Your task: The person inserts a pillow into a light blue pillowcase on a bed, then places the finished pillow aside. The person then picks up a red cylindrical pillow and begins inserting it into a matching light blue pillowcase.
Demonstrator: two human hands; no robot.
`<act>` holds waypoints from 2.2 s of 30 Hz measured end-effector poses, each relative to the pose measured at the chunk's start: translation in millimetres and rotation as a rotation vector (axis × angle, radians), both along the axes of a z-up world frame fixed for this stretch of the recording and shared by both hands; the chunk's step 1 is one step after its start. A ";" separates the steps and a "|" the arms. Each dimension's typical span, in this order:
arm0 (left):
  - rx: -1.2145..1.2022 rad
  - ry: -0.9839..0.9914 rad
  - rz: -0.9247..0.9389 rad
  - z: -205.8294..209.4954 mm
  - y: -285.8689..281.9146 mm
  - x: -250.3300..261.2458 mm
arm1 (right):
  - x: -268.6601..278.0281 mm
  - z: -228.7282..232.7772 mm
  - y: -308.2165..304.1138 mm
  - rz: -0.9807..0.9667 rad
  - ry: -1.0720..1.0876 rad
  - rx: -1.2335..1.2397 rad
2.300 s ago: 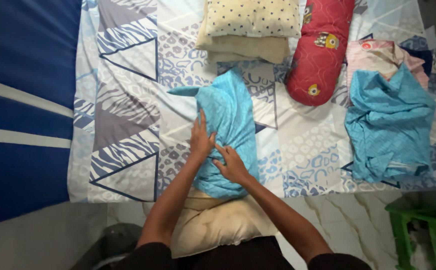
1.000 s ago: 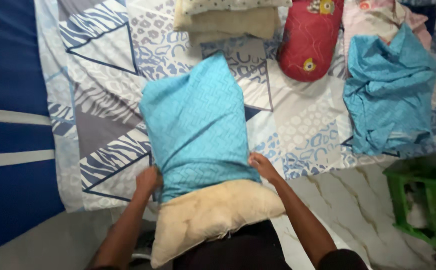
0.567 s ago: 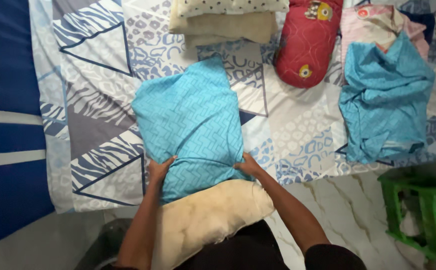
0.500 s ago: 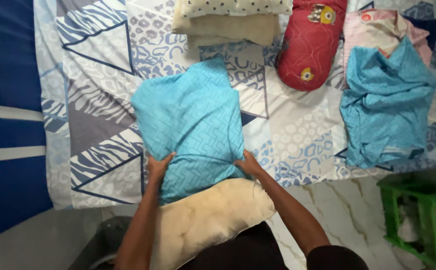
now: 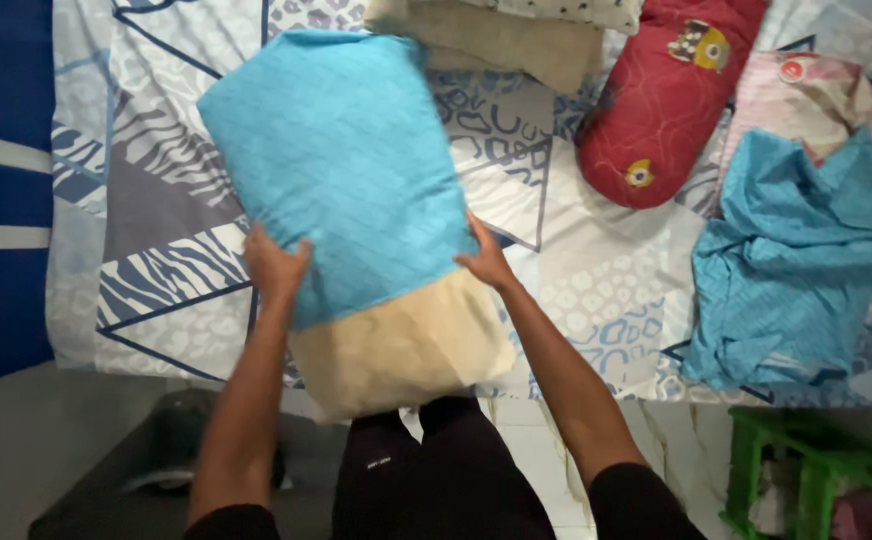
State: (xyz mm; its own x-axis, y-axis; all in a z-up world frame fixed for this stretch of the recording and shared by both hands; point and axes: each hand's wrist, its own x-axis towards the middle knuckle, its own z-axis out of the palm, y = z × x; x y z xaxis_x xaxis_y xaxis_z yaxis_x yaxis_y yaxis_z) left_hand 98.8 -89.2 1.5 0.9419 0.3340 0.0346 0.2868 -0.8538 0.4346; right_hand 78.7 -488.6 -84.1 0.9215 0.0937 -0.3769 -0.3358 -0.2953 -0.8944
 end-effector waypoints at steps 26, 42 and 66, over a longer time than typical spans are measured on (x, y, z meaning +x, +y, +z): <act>-0.311 -0.130 -0.940 20.8 -200.6 -24.0 | -84.8 85.9 30.1 -0.175 0.007 0.004; -0.618 0.120 -0.636 39.4 -216.8 -96.4 | -26.7 6.9 -41.4 0.498 -0.003 0.283; -0.366 -0.180 0.279 -68.1 30.2 -34.1 | 99.9 -5.0 8.8 -0.130 -0.214 -0.332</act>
